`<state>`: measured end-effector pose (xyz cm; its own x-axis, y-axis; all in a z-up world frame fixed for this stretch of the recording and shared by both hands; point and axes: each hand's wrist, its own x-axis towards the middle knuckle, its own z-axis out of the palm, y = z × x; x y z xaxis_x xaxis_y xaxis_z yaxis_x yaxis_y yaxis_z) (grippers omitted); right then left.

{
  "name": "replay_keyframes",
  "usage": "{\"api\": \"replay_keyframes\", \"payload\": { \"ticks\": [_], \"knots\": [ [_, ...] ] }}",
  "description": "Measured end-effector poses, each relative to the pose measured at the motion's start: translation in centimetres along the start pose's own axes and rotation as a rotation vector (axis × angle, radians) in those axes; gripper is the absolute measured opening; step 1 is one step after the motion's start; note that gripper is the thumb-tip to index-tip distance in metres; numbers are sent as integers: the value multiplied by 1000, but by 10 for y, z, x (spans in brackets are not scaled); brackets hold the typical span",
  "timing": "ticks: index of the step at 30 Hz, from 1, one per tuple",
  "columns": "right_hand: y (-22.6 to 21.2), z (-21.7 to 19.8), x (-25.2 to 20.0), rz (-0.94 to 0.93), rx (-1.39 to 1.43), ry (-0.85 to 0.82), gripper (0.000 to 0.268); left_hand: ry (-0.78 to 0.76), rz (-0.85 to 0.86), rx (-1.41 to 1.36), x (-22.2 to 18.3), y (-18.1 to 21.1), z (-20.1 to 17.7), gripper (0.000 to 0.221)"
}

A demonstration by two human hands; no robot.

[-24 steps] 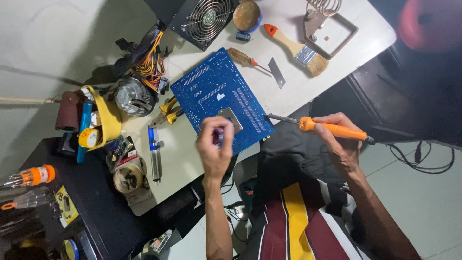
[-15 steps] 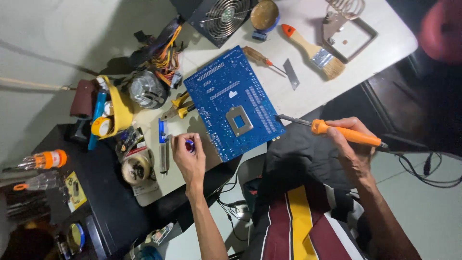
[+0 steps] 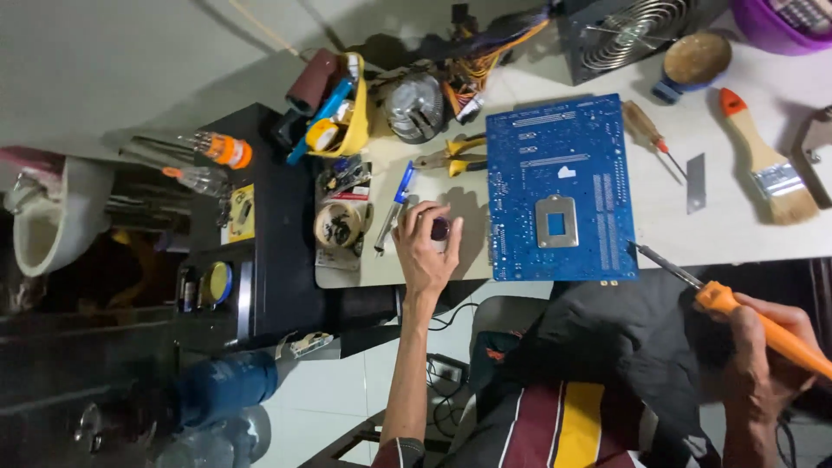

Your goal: Desoldering electronic components from a computer motherboard using a soldering iron and a manual solder sucker.

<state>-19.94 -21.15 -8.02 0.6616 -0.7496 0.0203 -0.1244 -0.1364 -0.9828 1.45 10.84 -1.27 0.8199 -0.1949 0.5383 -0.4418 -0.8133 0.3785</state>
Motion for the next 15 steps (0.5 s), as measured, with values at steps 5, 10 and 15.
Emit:
{"api": "replay_keyframes", "payload": {
  "ticks": [5, 10, 15],
  "knots": [
    [22, -3, 0, -123, -30, -6, 16, 74, -119, 158, 16, -41, -11, 27],
    [20, -4, 1, -149, -48, -2, 15, -168, -235, 296, 16, -87, -3, 39],
    [-18, 0, 1, -3, -134, 24, 17, -140, -186, 260, 16, -108, 3, 19]
  ]
}}
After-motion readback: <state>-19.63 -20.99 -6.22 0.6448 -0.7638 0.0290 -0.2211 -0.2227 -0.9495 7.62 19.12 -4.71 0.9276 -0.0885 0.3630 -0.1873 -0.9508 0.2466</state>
